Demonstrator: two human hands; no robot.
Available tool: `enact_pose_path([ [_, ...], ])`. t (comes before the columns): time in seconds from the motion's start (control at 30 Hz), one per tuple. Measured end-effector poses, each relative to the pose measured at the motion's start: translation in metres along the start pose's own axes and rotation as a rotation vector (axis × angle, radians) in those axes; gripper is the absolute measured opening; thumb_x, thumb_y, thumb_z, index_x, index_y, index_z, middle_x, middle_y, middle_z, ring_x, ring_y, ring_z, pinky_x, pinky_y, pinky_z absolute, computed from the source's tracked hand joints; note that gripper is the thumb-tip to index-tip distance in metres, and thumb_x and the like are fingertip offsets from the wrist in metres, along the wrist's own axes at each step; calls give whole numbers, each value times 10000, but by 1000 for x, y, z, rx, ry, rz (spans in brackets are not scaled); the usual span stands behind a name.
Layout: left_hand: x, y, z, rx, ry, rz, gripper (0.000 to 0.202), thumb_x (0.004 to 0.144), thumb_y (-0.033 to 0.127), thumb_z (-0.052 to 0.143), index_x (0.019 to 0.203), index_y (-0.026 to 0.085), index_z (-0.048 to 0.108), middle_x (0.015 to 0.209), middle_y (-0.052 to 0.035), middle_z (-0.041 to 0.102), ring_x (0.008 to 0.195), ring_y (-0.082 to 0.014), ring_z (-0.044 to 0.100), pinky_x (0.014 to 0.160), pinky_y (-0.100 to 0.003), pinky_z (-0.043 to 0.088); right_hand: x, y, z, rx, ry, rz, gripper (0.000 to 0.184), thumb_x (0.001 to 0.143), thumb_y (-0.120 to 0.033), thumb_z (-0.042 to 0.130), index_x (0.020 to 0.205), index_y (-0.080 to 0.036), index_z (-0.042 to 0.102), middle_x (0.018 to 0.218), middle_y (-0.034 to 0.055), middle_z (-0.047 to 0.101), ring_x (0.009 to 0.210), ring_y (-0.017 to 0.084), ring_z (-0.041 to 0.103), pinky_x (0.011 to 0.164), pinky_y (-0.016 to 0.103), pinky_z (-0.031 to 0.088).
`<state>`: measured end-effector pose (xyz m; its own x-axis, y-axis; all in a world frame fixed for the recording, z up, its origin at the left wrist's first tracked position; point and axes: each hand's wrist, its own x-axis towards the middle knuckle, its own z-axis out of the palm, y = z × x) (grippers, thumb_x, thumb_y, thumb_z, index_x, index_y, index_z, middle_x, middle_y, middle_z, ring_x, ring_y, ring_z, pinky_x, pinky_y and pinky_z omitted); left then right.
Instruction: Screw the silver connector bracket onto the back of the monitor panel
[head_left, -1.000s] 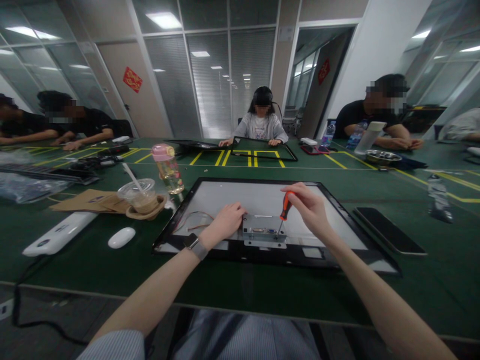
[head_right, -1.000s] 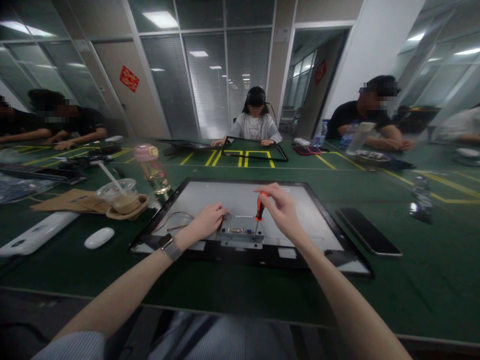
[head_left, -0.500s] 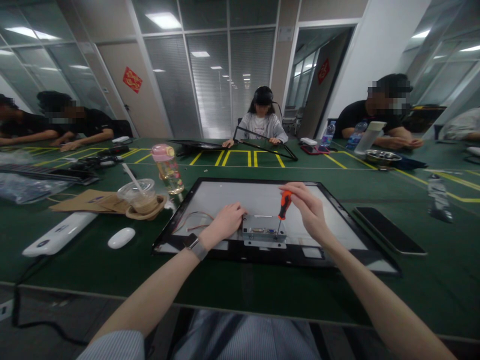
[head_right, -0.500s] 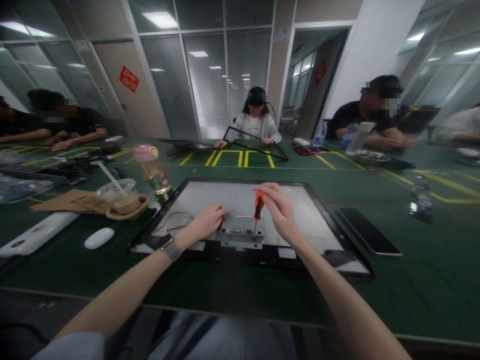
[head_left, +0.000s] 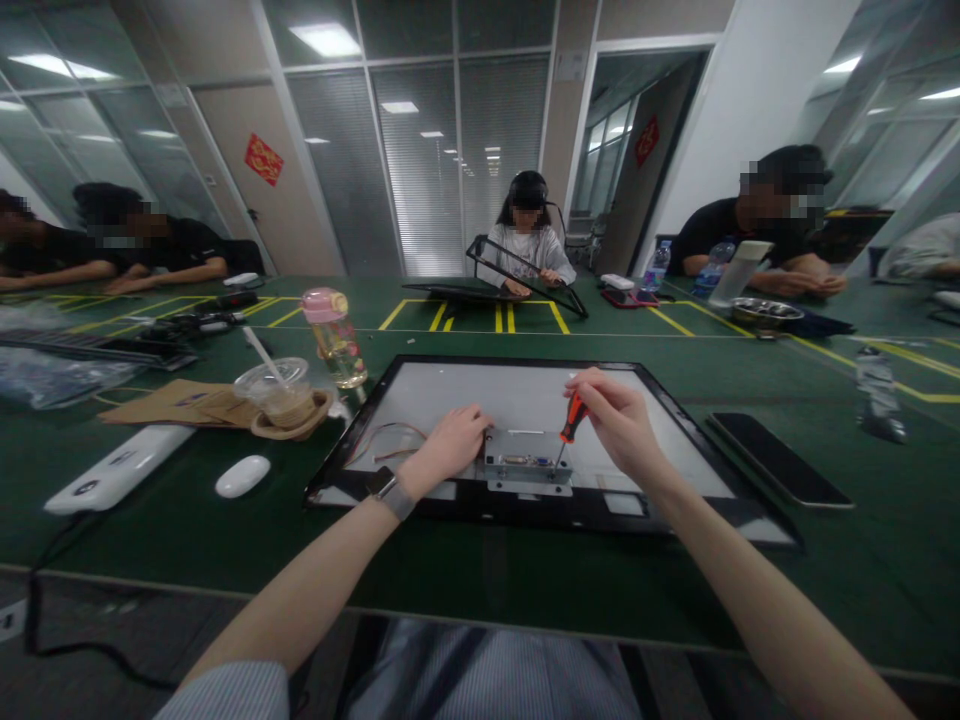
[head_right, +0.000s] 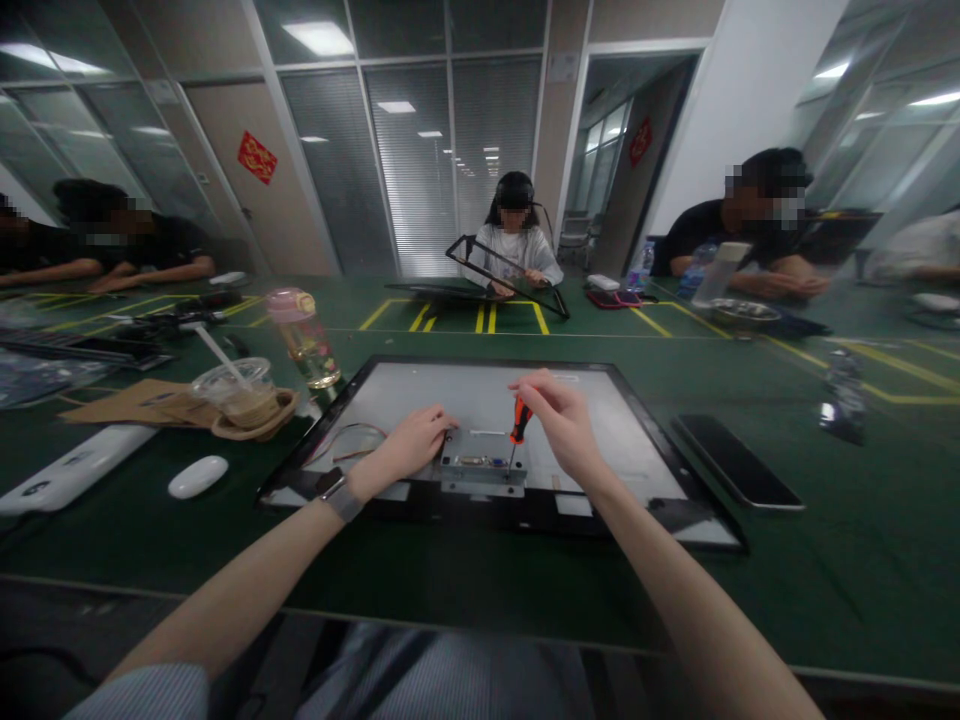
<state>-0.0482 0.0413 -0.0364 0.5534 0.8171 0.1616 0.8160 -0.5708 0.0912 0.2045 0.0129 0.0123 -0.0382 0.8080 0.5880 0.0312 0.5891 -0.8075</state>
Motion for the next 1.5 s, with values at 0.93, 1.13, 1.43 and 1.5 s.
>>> enact_pose_path([
  [0.93,0,-1,2,11,10,10,339,999,121,417,1229,172,661,1151,-96,633,1042,-234,627,955,-375,501,2,-3,-1,299,-107,202,277,832,-546,762,982,-313,769,872,23,713,870,219,654,913,430,518],
  [1.13,0,-1,1,19,-5,3,343,1007,128,401,1231,174,656,1155,-100,631,1038,-230,625,949,-374,499,4,1,1,304,-79,146,231,841,-521,764,854,-292,752,885,13,682,895,207,640,963,428,504],
  [1.43,1,-1,2,15,-8,-1,352,1001,126,399,1240,167,654,1166,-103,629,1059,-236,621,964,-378,494,2,-1,-2,392,-193,217,240,866,-494,743,1026,-315,752,866,8,723,849,207,674,974,469,521],
  [1.5,1,-1,2,17,-3,0,351,1002,130,396,1237,168,654,1159,-105,628,1052,-235,621,958,-376,497,3,-4,-1,400,-204,200,210,894,-478,712,999,-300,747,882,17,729,867,210,682,965,457,527],
])
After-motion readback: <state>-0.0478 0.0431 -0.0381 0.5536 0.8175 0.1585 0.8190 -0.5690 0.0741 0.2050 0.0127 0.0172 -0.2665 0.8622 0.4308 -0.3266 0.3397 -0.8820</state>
